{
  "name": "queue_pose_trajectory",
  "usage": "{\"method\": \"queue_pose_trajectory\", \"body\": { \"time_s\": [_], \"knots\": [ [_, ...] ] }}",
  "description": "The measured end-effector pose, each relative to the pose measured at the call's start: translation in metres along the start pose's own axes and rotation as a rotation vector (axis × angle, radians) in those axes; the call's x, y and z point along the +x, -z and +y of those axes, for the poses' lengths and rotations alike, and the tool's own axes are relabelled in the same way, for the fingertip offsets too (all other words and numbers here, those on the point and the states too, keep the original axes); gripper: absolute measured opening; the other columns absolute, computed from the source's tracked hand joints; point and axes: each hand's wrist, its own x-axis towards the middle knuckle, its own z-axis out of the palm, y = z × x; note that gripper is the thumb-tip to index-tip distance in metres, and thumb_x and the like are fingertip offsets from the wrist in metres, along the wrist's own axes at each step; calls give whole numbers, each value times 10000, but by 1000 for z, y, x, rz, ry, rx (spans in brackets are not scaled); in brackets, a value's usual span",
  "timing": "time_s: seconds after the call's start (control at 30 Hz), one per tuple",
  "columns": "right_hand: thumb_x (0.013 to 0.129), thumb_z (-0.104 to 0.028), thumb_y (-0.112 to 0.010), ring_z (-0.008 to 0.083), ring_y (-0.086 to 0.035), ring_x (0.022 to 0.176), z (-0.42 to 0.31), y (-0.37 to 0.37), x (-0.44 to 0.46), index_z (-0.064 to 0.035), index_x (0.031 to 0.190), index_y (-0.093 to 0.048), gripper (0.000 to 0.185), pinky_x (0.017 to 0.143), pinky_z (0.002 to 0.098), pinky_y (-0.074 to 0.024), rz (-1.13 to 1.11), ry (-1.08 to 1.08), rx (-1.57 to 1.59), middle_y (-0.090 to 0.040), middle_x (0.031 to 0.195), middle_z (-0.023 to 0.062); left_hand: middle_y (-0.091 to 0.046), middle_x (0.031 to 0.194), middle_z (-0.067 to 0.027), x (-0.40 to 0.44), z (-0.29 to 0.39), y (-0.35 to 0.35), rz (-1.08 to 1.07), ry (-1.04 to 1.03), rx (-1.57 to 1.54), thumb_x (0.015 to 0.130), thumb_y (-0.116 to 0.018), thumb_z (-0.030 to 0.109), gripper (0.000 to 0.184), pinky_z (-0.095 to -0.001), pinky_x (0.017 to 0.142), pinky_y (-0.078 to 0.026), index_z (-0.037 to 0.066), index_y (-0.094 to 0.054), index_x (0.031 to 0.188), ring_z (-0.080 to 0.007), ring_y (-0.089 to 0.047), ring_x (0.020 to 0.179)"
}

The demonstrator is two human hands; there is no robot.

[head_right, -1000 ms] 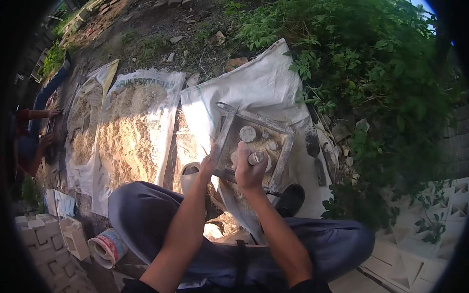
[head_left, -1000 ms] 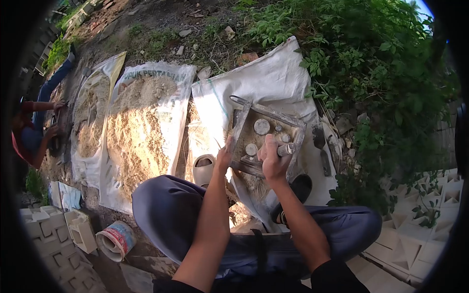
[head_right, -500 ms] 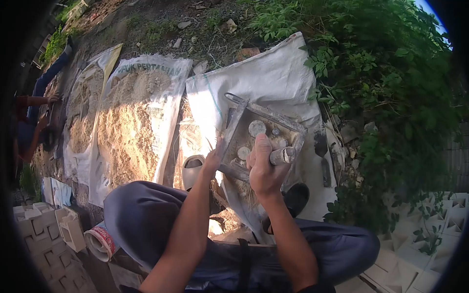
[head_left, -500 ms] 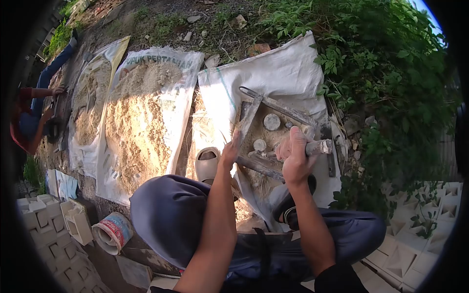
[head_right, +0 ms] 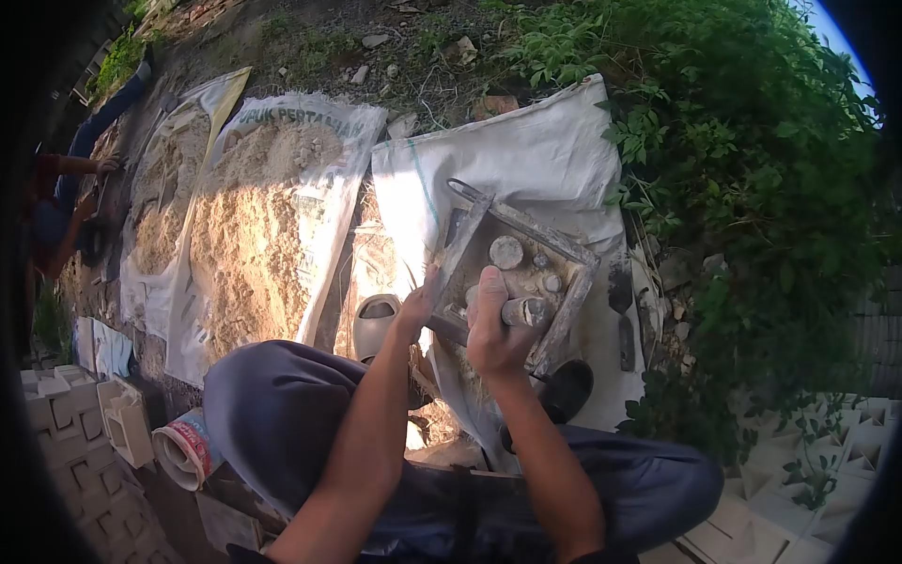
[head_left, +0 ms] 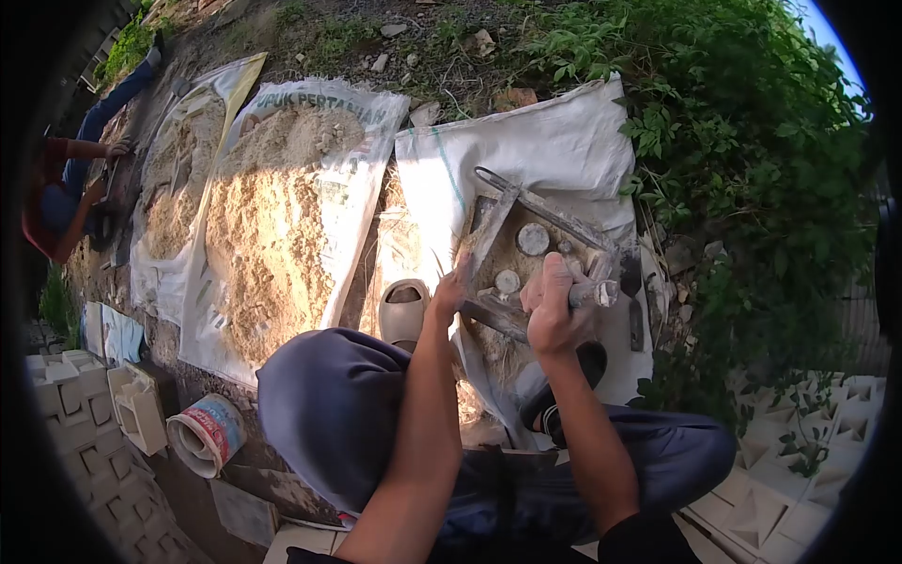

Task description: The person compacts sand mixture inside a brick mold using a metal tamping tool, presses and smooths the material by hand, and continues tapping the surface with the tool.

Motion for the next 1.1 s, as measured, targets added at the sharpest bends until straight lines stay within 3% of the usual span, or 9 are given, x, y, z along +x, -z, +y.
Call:
{"method": "queue_pose_trajectory", "body": {
  "time_s": [0.07,0.37,0.5,0.6,0.67,0.8,0.87,1.0,1.1],
  "knots": [
    [967,-155,-455,98,-324,420,58,16,-8,-90,567,-359,416,422,280,-304,-138,77,-216,-345,496,-16,-530,1311,-188,-9,-1,1,-28,-16,-43,855,-387,722,875,-323,1037,-317,-9,-481,1328,-252,-471,1222],
    [959,-208,-446,92,-294,402,-19,-7,3,-112,559,-317,430,414,276,-293,48,-12,-7,-315,470,-16,-474,1311,-268,-14,9,6,-50,25,24,833,-345,769,1035,-352,1019,-345,-151,-424,1301,-285,-471,1189],
    [955,-174,-495,72,-372,447,59,13,-6,-88,568,-421,403,414,267,-279,-84,-57,-21,-414,508,-24,-538,1245,-232,6,-4,4,-79,13,-62,842,-366,750,974,-347,1002,-348,-116,-487,1270,-248,-481,1151],
    [957,-184,-452,102,-304,425,24,-1,-5,-109,537,-306,450,440,283,-310,39,-37,-60,-319,486,-17,-519,1277,-225,6,-4,1,-100,-64,-206,856,-382,726,946,-330,1014,-339,-108,-472,1291,-235,-469,1177],
    [957,-181,-448,105,-302,423,1,-1,1,-107,539,-326,442,443,287,-314,57,-58,11,-319,486,-19,-514,1281,-206,-9,7,7,-46,55,-1,856,-387,724,947,-315,1007,-344,-110,-464,1298,-230,-471,1167],
    [950,-154,-473,94,-297,422,5,8,-4,-97,550,-364,419,433,289,-305,134,5,-25,-327,488,-31,-529,1241,-202,-9,3,4,-60,68,-98,852,-380,734,951,-325,988,-351,-117,-498,1260,-225,-473,1126],
    [945,-146,-488,80,-399,450,50,27,-12,-48,540,-424,422,435,294,-299,-65,44,-222,-435,500,-9,-528,1248,-215,-14,6,2,-81,13,-140,848,-373,740,951,-336,997,-347,-105,-504,1263,-237,-468,1148],
    [952,-160,-491,71,-398,443,27,14,-17,-35,545,-453,427,426,292,-282,-47,39,-239,-446,497,-14,-509,1287,-225,-5,7,4,-32,61,-26,836,-368,756,978,-343,1017,-332,-98,-466,1302,-250,-452,1185],
    [958,-149,-481,67,-279,431,-14,10,-14,-101,557,-359,422,422,268,-233,92,11,-65,-344,508,-38,-507,1260,-232,-3,-8,3,-40,34,-55,828,-380,760,1003,-377,1007,-349,-130,-454,1284,-283,-483,1137]
  ]
}}
